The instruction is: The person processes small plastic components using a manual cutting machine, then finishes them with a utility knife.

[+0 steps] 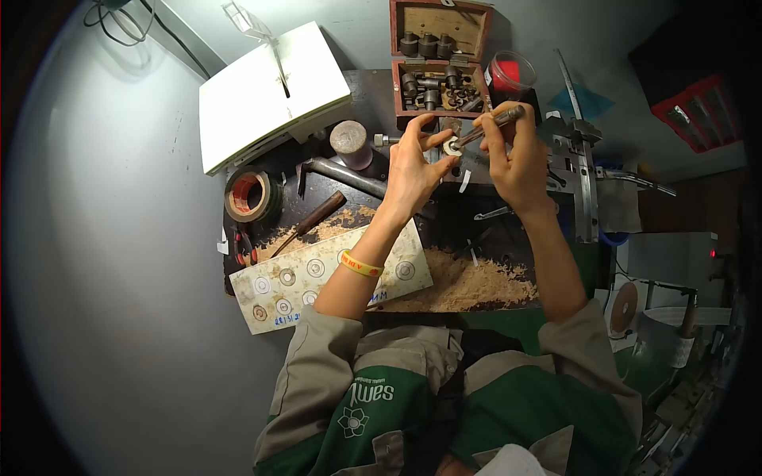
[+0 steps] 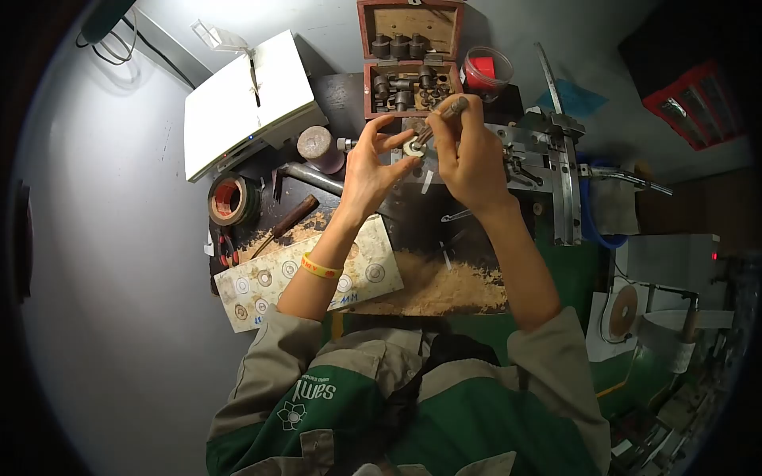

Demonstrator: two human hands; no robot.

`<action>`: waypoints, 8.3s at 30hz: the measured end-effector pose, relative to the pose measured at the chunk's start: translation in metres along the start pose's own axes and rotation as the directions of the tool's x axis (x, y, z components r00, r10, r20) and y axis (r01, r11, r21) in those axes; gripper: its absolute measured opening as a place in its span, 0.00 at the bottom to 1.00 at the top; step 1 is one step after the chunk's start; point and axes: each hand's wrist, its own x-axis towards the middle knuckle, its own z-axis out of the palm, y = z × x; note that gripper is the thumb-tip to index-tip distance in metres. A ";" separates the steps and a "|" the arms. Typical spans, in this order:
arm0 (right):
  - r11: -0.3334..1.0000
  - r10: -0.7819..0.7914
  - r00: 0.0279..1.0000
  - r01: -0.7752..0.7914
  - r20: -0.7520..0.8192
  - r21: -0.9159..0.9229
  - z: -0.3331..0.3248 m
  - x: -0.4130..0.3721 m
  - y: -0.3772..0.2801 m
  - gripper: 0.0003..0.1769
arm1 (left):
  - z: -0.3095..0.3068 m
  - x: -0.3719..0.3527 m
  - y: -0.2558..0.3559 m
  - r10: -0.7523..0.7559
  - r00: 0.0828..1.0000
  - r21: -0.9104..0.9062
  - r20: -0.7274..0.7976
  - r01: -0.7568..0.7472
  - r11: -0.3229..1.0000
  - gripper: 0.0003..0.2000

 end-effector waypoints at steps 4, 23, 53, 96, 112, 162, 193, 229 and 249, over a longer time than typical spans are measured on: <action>0.996 0.079 0.997 -0.079 0.006 -0.038 -0.017 0.010 -0.031 0.08 | -0.003 -0.001 0.003 -0.024 1.000 -0.001 0.002 0.024 1.000 0.34; 0.999 -0.012 0.999 0.011 -0.035 -0.048 -0.014 0.008 -0.039 0.08 | 0.003 -0.005 -0.008 -0.054 0.998 -0.159 -0.032 0.049 0.986 0.34; 0.894 0.422 0.866 -0.446 0.268 0.032 -0.033 -0.014 -0.056 0.11 | -0.022 -0.054 0.005 -0.414 0.892 -0.866 0.183 0.345 0.362 0.13; 0.948 0.127 0.892 0.020 0.434 -0.319 0.024 -0.127 -0.005 0.15 | -0.020 -0.074 -0.029 -0.471 0.851 -0.706 0.230 0.479 0.521 0.15; 0.982 0.147 0.952 -0.109 0.269 -0.152 0.003 -0.081 -0.024 0.09 | -0.023 -0.100 -0.023 -0.405 0.853 -0.547 0.329 0.522 0.655 0.09; 0.846 0.087 0.750 0.292 0.656 -0.446 0.005 0.014 0.004 0.06 | -0.024 -0.099 -0.021 -0.468 0.874 -0.606 0.130 0.444 0.660 0.10; 0.770 0.059 0.715 0.411 0.696 -0.488 0.001 0.015 0.000 0.09 | -0.035 -0.103 -0.027 -0.500 0.864 -0.629 0.055 0.419 0.655 0.09; 0.972 0.233 0.790 -0.209 0.567 -0.109 -0.024 -0.076 -0.018 0.06 | -0.020 -0.103 -0.029 -0.251 0.968 0.059 0.024 0.249 0.967 0.20; 0.866 0.499 0.663 -0.405 0.558 -0.292 -0.021 -0.127 -0.063 0.05 | -0.123 -0.167 -0.076 0.077 0.957 0.592 -0.279 0.109 0.799 0.18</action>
